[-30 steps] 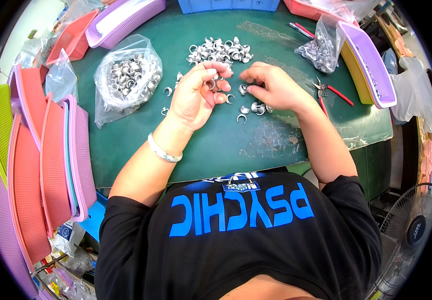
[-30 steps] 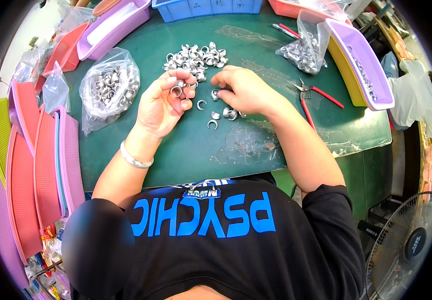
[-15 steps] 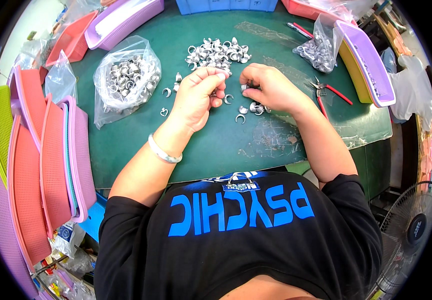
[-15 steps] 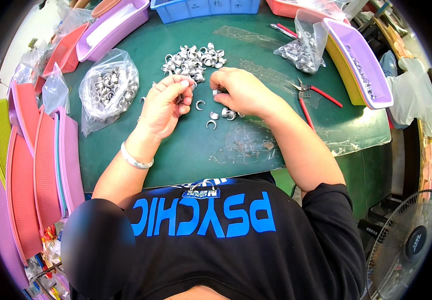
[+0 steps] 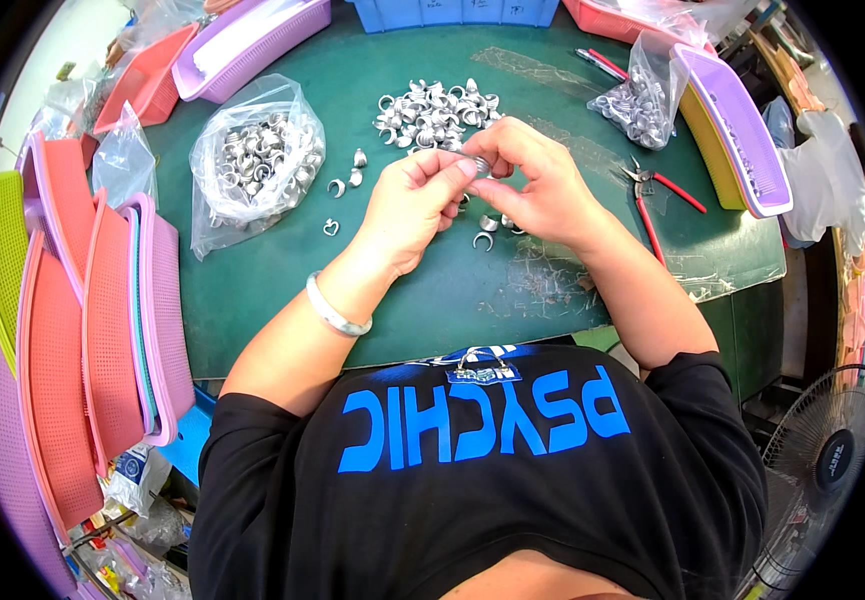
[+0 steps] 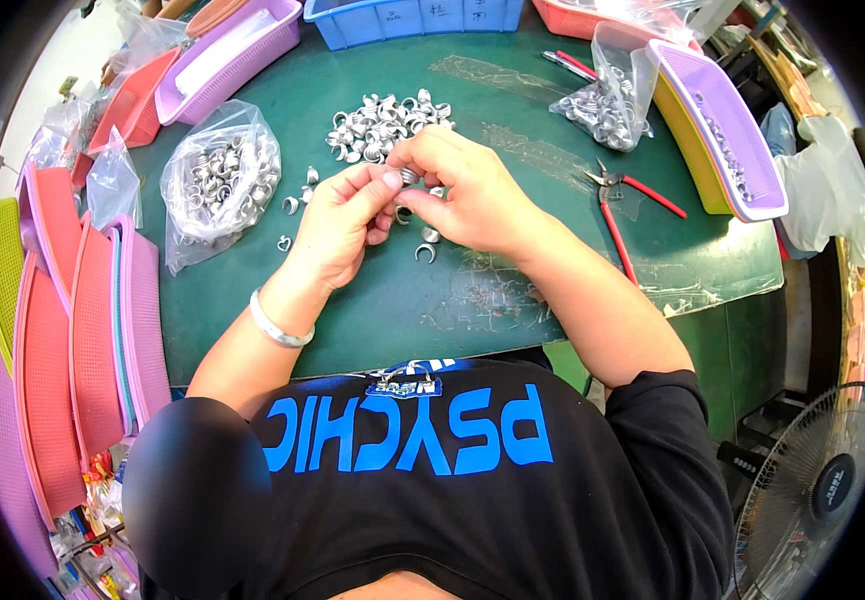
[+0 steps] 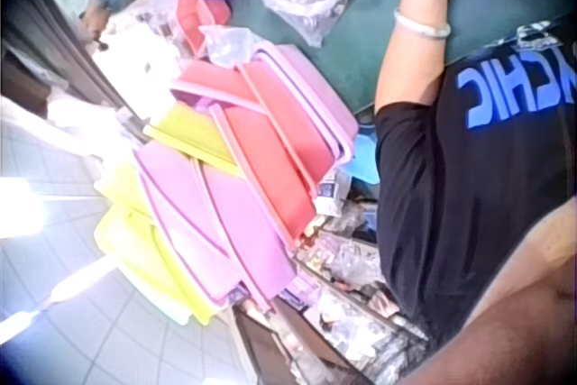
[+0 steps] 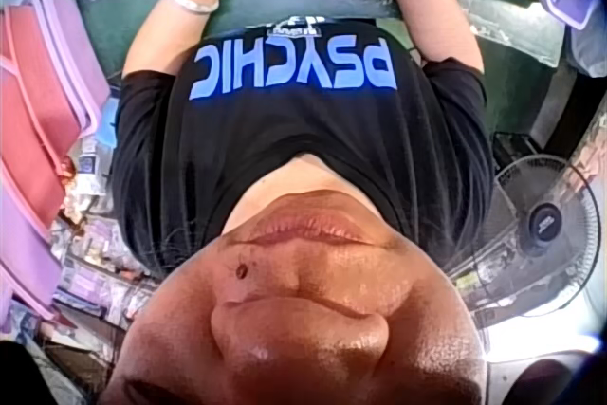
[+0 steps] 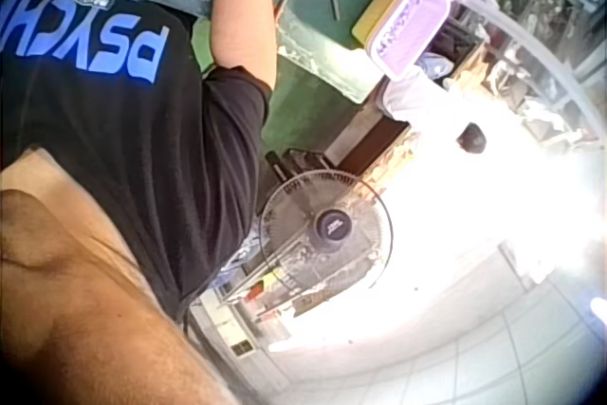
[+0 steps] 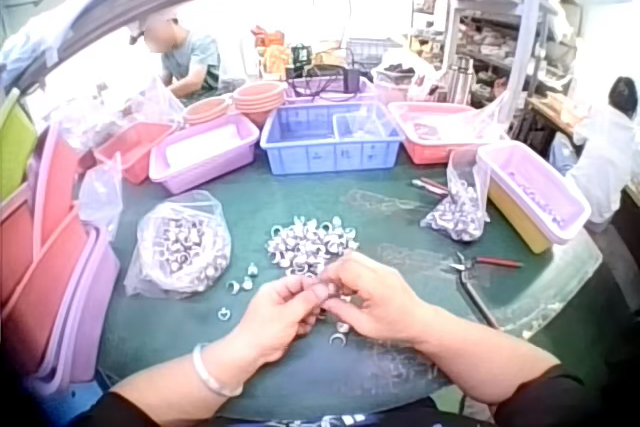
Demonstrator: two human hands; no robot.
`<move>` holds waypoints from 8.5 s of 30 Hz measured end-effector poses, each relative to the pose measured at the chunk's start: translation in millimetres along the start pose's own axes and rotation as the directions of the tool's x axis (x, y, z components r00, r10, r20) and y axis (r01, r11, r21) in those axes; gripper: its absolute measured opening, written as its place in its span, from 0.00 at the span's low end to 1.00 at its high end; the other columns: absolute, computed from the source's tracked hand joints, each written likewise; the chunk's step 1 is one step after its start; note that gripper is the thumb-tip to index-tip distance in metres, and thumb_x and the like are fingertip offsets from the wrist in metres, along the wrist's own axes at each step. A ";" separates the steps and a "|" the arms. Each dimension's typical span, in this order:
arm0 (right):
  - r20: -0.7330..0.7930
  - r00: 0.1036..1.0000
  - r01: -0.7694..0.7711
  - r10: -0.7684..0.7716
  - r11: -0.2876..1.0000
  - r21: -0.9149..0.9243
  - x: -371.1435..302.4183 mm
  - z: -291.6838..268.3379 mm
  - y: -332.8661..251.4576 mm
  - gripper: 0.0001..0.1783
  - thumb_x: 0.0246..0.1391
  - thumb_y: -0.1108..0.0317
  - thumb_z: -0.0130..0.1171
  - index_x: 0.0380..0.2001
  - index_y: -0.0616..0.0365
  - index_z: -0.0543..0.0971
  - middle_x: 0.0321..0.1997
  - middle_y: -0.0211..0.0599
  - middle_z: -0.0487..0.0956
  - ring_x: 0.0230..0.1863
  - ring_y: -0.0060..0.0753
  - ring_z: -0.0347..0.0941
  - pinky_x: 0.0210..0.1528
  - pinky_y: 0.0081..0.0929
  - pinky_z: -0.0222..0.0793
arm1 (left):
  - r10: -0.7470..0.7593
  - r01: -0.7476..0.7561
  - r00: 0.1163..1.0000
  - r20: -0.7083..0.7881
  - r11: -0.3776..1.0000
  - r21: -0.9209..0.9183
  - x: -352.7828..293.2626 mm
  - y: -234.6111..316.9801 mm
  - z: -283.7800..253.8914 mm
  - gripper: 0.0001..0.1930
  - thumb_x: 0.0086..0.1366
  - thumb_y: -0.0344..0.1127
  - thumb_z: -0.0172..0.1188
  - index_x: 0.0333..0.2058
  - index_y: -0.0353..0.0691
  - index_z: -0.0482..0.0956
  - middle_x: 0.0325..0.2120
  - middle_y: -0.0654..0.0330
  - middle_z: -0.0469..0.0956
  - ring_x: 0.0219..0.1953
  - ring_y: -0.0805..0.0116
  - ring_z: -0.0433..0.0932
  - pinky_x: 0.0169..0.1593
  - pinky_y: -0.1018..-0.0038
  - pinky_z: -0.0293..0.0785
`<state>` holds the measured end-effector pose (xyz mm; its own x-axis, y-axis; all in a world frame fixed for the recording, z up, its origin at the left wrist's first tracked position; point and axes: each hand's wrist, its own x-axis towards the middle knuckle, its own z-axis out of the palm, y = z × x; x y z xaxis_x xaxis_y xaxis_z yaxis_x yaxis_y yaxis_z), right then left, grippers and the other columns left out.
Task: The person sits at a green workbench and assembles small silver metal parts by hand, picking up components from a pile and fitting them together. They occasionally use red-handled pliers to adjust the parts and place the finished items into a plastic bag.
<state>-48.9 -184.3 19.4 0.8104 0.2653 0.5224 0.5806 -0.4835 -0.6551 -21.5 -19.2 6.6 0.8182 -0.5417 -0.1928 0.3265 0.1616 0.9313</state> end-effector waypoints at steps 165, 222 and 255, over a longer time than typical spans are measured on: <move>-0.060 0.983 -0.105 0.175 0.795 0.597 -3.8 6.5 11.1 0.14 0.45 0.79 0.57 0.39 0.63 0.71 0.35 0.30 0.73 0.36 0.20 0.69 0.40 0.19 0.67 | 0.298 -0.308 0.951 0.085 0.939 0.154 0.0 -3.8 -2.0 0.08 0.55 0.33 0.58 0.32 0.36 0.74 0.21 0.70 0.70 0.23 0.84 0.64 0.27 0.85 0.61; -0.121 0.987 -0.056 0.104 0.936 0.349 -2.7 9.3 11.4 0.19 0.41 0.77 0.60 0.41 0.62 0.71 0.32 0.31 0.73 0.34 0.22 0.68 0.38 0.20 0.65 | 0.019 -0.015 0.999 0.036 0.995 -0.102 1.9 2.8 -8.0 0.05 0.60 0.34 0.55 0.32 0.41 0.75 0.18 0.69 0.67 0.20 0.82 0.62 0.21 0.86 0.56; -0.182 0.980 0.079 -0.076 0.997 0.009 -0.5 4.3 -1.1 0.21 0.37 0.78 0.62 0.39 0.62 0.72 0.32 0.36 0.74 0.32 0.28 0.71 0.36 0.22 0.69 | -0.014 0.061 0.987 0.158 0.952 -0.300 4.5 -2.5 -12.0 0.06 0.62 0.34 0.51 0.34 0.40 0.74 0.20 0.68 0.68 0.21 0.80 0.64 0.22 0.85 0.58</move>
<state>-49.6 -180.4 17.5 0.7358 0.1452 0.6614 0.6436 -0.4535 -0.6165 -13.0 -12.1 -0.4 0.7283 -0.6676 -0.1543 0.5031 0.3681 0.7819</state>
